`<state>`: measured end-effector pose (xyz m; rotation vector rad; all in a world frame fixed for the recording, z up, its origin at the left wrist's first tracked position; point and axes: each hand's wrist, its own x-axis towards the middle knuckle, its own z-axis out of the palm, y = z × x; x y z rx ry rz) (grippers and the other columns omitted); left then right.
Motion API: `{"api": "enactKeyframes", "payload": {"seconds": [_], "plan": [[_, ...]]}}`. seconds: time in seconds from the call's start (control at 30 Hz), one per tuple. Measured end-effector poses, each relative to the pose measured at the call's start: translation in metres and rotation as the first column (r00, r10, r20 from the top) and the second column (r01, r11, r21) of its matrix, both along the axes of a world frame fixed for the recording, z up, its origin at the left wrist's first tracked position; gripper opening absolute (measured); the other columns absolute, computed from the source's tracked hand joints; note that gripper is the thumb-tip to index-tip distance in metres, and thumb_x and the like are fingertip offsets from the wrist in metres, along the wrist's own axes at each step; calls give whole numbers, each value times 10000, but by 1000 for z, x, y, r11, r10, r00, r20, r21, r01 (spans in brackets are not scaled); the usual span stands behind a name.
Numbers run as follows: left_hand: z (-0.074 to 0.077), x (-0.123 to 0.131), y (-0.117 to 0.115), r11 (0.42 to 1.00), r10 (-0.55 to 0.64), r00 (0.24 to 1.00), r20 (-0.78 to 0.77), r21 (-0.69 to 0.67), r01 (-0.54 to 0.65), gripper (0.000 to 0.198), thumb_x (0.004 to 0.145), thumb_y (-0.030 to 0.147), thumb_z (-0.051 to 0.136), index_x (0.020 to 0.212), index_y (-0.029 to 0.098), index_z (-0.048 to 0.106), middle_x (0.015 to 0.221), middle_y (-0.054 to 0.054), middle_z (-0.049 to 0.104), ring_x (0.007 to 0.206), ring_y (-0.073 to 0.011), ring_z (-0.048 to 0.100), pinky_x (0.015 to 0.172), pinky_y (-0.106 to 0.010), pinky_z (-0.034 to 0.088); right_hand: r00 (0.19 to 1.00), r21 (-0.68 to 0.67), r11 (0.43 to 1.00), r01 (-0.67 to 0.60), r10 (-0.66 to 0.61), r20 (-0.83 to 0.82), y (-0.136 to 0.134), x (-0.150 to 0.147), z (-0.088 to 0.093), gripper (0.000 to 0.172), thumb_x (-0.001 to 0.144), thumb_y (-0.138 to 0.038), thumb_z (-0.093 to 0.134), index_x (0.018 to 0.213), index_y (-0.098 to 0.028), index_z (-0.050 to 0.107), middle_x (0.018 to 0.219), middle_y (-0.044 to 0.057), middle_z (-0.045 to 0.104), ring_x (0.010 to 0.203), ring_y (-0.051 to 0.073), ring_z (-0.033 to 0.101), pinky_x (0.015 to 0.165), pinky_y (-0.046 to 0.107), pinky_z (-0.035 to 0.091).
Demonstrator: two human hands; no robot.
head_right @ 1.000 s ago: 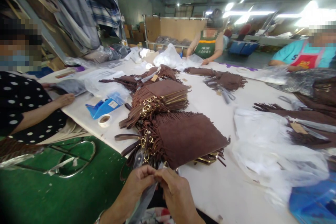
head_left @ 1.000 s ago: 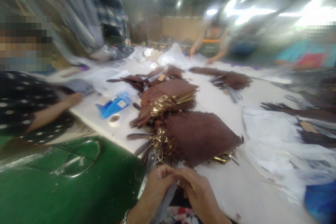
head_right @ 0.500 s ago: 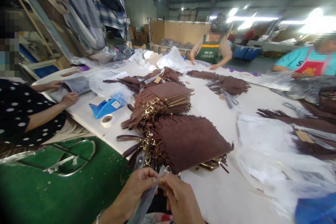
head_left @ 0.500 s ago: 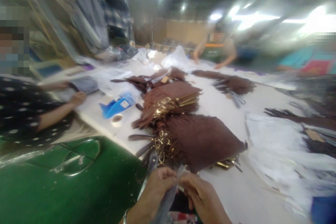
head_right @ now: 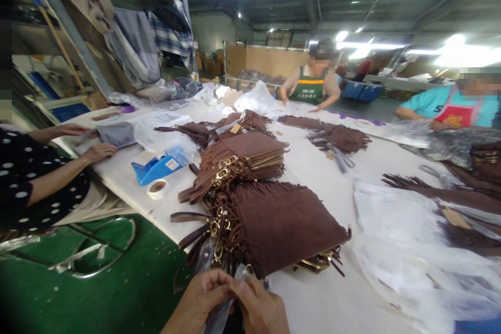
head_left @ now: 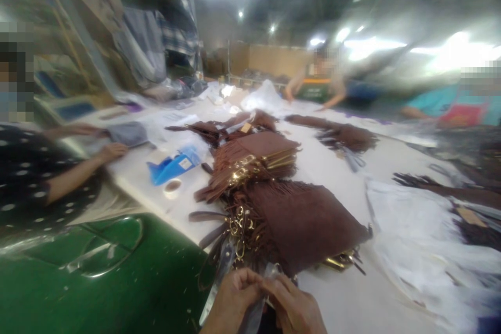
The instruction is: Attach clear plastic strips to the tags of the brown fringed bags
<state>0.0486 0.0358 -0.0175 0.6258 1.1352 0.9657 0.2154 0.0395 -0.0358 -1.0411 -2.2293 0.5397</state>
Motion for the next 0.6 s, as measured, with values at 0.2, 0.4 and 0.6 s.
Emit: {"api": "enactKeyframes", "payload": {"seconds": [0.2, 0.4, 0.6], "plan": [[11, -4, -2, 998, -20, 998, -53, 61, 23, 263, 674, 359, 755, 745, 124, 661, 619, -40, 664, 560, -142, 580, 551, -237, 407, 999, -109, 994, -9, 5, -43, 2, -2, 11, 324, 988, -277, 309, 1099, -260, 613, 803, 18, 617, 543, 93, 591, 449, 147, 431], [23, -10, -7, 988, -55, 995, -89, 139, 67, 212, 652, 156, 599, 840, 131, 695, 742, -66, 710, 700, -190, 628, 699, -293, 471, 1000, -97, 995, 12, -14, -25, 1, -5, 37, 306, 944, -202, 368, 1103, -294, 612, 856, 5, 690, 734, 130, 672, 568, 161, 499], [15, -6, -11, 990, -50, 994, -93, 129, 62, 216, 656, 218, 682, 850, 124, 667, 770, -73, 710, 692, -182, 610, 652, -273, 439, 993, -151, 982, 115, -110, 40, -1, -6, 39, 347, 955, -263, 406, 1299, -267, 453, 746, -14, 718, 563, 133, 677, 426, 166, 445]]}}
